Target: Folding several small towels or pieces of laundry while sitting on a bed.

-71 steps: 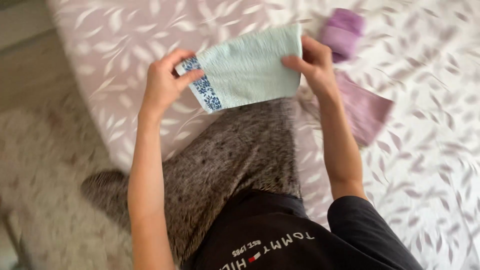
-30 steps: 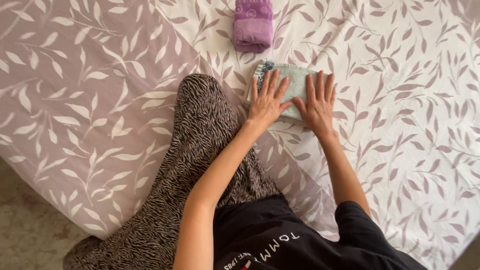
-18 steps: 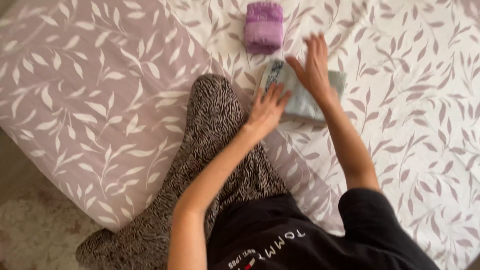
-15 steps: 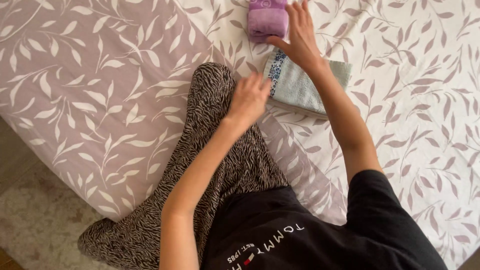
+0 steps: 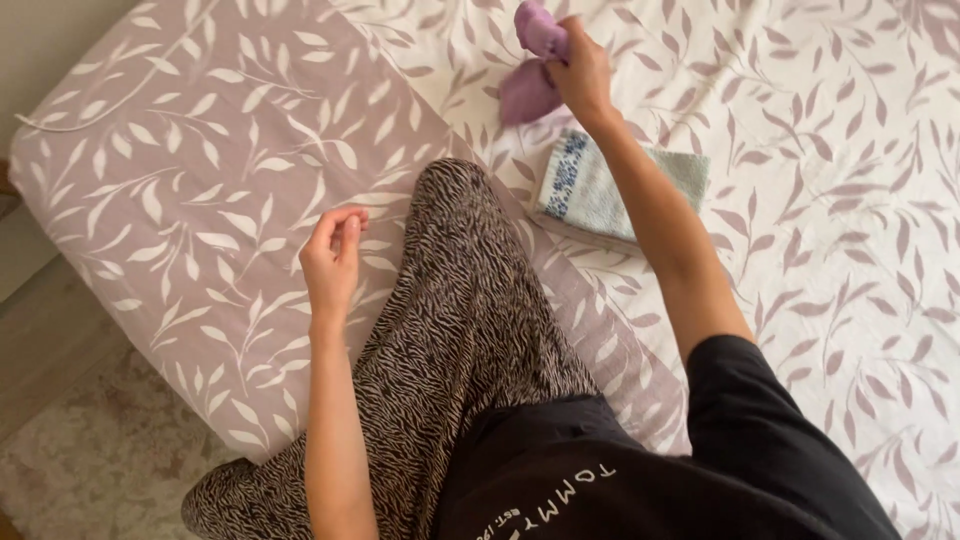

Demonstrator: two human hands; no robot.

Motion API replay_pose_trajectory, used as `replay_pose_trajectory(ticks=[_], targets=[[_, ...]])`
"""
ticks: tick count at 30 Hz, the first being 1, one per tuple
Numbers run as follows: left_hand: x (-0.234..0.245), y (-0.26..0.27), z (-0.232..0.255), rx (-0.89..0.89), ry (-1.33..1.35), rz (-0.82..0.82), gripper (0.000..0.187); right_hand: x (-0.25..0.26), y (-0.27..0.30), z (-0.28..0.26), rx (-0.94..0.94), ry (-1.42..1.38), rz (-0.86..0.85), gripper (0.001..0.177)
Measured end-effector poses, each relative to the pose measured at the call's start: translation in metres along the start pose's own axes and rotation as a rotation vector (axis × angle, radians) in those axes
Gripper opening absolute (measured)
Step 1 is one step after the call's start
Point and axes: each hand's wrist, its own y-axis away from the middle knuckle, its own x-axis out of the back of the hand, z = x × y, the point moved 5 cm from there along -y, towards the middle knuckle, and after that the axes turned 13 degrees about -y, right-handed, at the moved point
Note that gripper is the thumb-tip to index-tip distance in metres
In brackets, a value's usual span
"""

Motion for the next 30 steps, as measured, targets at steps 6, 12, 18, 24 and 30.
replay_pose_trajectory(ticks=[6,12,18,24,30], targets=[[0.010,-0.006,-0.023,0.266,0.369,0.076,0.046,0.005,0.016,-0.143,-0.041,-0.914,-0.013,0.034],[0.038,0.007,-0.002,0.161,0.366,0.100,0.088,-0.066,0.058,-0.267,-0.311,-1.359,-0.252,0.042],[0.076,0.068,-0.054,0.277,0.383,0.038,0.067,-0.187,0.120,-0.287,-0.523,-1.673,-0.585,0.062],[0.131,0.119,-0.109,0.503,0.204,0.090,0.043,-0.220,0.137,-0.337,-0.484,-1.383,-0.813,0.076],[0.188,0.113,-0.090,0.448,-0.329,0.057,0.037,-0.264,0.157,-0.289,-0.547,-0.977,-0.933,0.059]])
